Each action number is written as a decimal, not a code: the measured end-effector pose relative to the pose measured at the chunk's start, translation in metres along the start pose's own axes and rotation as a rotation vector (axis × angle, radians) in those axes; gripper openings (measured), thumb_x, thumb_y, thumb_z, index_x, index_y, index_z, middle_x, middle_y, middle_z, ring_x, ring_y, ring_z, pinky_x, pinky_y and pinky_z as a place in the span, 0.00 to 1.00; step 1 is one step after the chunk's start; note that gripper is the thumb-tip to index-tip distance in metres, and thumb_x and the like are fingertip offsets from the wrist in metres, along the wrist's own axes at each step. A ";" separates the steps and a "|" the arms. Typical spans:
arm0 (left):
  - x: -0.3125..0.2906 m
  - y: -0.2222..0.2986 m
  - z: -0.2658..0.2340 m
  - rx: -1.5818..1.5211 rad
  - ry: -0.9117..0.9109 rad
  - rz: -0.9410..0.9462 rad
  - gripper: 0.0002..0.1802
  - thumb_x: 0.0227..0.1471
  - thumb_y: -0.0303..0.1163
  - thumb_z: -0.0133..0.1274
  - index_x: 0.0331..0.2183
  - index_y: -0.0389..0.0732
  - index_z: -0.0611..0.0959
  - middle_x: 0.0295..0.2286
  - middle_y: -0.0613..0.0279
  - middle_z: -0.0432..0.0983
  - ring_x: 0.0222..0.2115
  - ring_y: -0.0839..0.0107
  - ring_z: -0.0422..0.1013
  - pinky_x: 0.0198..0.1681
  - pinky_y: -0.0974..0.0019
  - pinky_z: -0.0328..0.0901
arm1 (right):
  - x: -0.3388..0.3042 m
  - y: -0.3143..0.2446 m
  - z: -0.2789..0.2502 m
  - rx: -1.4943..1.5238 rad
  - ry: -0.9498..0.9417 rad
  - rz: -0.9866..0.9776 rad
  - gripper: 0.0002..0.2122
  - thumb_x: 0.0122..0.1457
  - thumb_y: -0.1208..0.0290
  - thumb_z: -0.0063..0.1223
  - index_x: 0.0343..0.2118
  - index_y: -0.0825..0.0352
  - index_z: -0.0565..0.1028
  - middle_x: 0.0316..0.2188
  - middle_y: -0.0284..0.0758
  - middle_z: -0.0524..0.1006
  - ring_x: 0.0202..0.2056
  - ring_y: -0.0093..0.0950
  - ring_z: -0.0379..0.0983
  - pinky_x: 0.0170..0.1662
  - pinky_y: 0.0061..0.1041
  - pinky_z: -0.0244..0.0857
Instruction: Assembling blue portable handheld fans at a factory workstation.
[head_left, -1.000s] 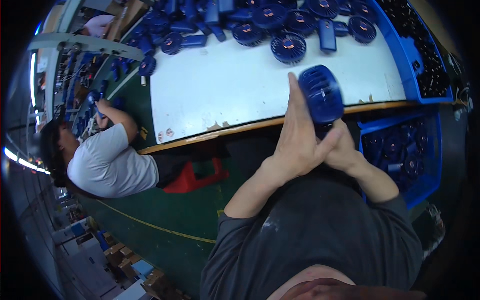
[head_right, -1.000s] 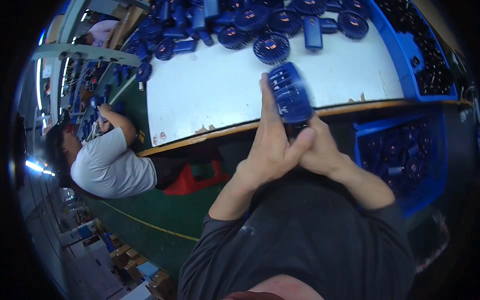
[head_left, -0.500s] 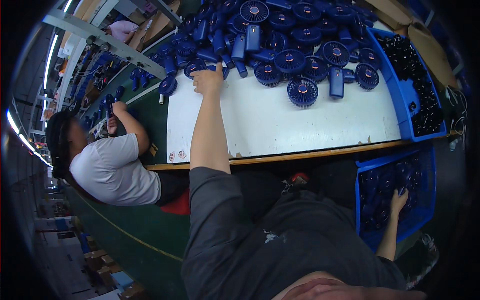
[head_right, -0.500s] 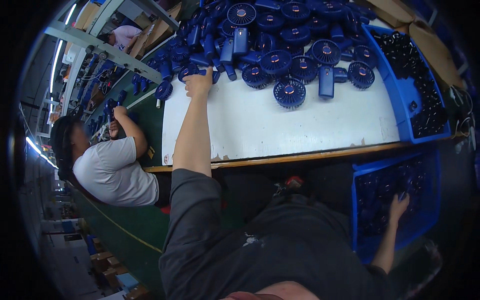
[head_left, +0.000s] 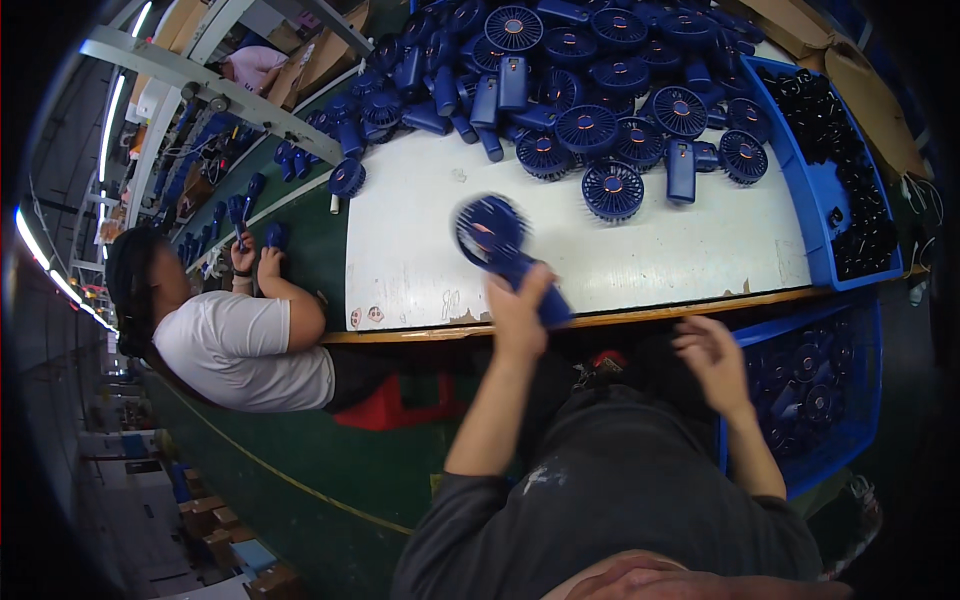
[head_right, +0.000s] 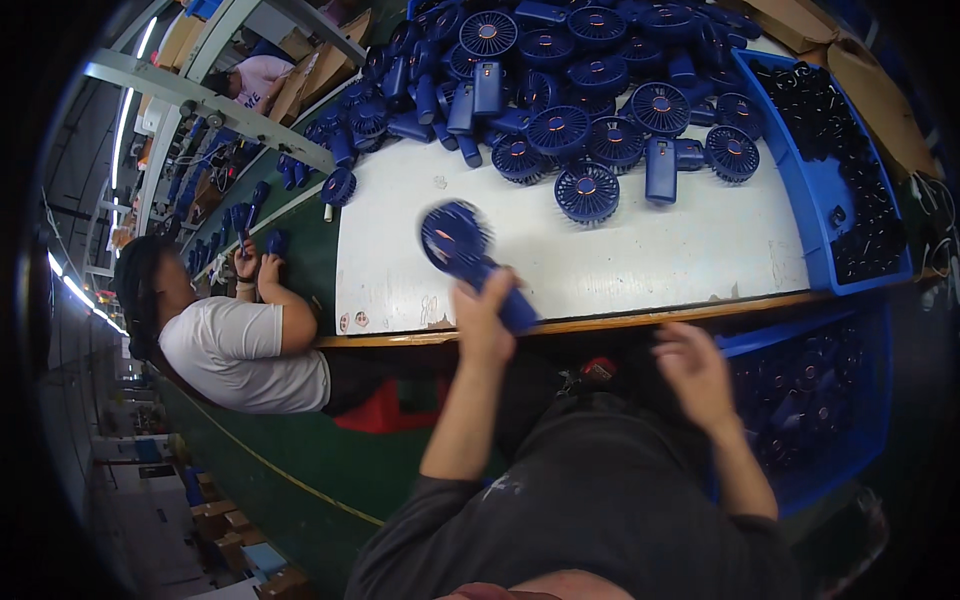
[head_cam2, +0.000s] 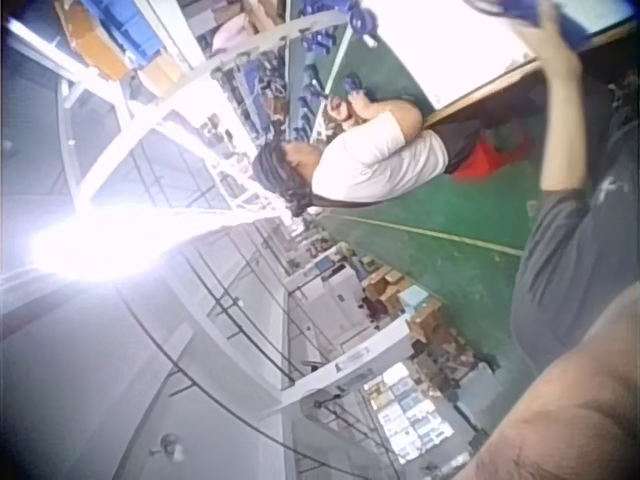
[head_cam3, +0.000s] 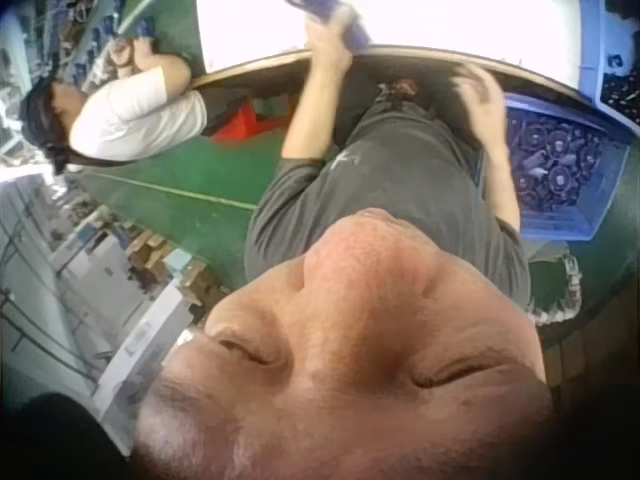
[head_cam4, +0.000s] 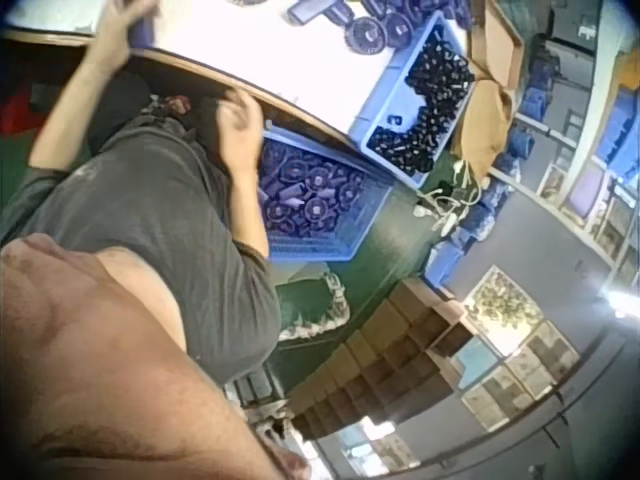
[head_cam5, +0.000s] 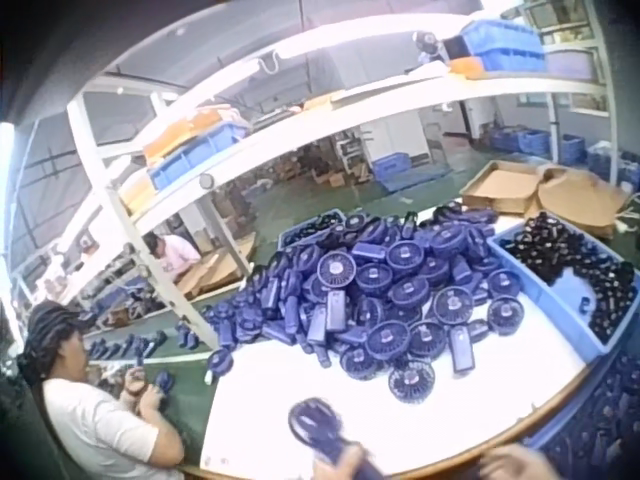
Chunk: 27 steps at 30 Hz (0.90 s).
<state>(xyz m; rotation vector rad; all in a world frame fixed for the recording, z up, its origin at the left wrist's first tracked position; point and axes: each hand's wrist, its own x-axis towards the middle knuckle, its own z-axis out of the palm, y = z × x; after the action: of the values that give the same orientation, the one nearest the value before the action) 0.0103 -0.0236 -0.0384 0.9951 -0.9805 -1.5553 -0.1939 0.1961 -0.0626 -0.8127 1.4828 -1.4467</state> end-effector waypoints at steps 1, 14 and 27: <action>-0.024 -0.012 0.012 -0.147 -0.088 0.022 0.26 0.51 0.31 0.60 0.49 0.36 0.69 0.34 0.56 0.75 0.33 0.68 0.73 0.40 0.62 0.69 | 0.007 0.001 0.024 0.078 -0.137 0.031 0.24 0.59 0.76 0.55 0.58 0.69 0.64 0.51 0.42 0.71 0.46 0.27 0.73 0.50 0.27 0.68; -0.046 -0.025 0.068 -0.512 -0.946 -0.477 0.63 0.44 0.74 0.49 0.64 0.34 0.52 0.64 0.42 0.47 0.65 0.47 0.45 0.67 0.46 0.41 | 0.067 -0.096 0.040 -0.920 -0.466 -0.371 0.20 0.61 0.56 0.51 0.41 0.73 0.70 0.37 0.54 0.74 0.37 0.52 0.74 0.43 0.41 0.69; -0.053 0.003 0.043 -0.200 -0.704 -0.405 0.14 0.47 0.21 0.58 0.37 0.32 0.74 0.31 0.52 0.71 0.32 0.61 0.73 0.23 0.63 0.76 | 0.174 -0.083 -0.308 -1.225 0.618 -0.213 0.15 0.50 0.76 0.56 0.42 0.73 0.76 0.34 0.42 0.79 0.31 0.34 0.76 0.40 0.30 0.72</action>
<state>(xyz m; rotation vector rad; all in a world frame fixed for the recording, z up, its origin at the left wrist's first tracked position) -0.0210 0.0328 -0.0148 0.5142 -1.0950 -2.3810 -0.5535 0.1551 -0.0277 -1.2979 2.9072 -0.8154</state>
